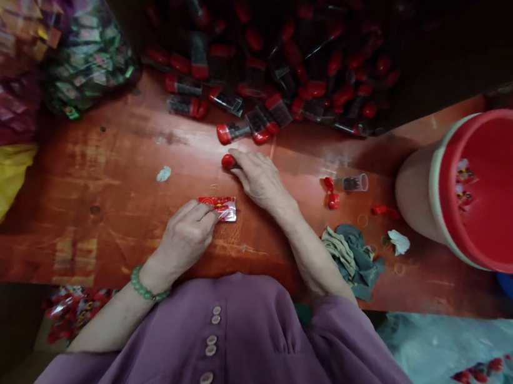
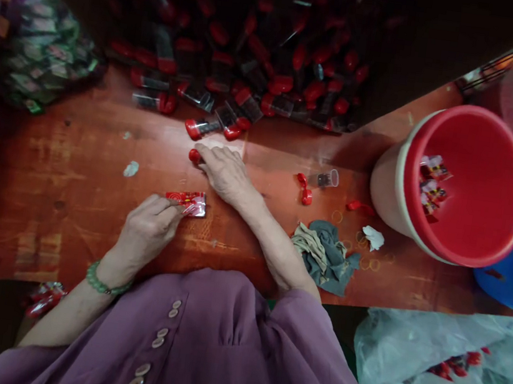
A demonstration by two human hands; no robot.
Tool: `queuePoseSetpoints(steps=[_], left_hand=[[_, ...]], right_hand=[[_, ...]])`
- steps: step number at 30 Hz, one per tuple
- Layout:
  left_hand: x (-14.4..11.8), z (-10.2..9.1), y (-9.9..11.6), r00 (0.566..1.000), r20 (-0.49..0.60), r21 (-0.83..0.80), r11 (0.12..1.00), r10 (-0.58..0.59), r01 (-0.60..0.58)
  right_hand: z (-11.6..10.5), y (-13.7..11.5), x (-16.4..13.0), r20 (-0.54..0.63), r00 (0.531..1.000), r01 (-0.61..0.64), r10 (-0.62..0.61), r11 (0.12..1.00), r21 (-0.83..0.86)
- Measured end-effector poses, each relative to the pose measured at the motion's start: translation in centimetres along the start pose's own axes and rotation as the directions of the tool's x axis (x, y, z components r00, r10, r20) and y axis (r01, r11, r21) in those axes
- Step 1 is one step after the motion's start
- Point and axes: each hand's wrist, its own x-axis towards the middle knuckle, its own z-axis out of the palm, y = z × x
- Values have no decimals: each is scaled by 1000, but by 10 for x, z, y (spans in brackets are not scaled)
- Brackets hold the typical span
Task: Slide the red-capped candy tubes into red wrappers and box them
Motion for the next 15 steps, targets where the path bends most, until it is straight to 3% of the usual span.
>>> queuePoseSetpoints(steps=[3, 6, 10, 15], left_hand=[[-1, -1, 2, 998, 32, -59, 997, -48, 50], [-1, -5, 4, 993, 108, -89, 994, -48, 58], [-1, -8, 6, 987, 161, -34, 999, -13, 19], [4, -6, 2, 1000, 22, -61, 998, -5, 6]], right_hand=[[6, 6, -23, -100, 992, -25, 74, 904, 426], [12, 7, -42, -94, 977, -78, 190, 732, 677], [19, 1, -58, 0, 964, -134, 264, 487, 863], [19, -2, -70, 39, 942, -139, 335, 281, 950]])
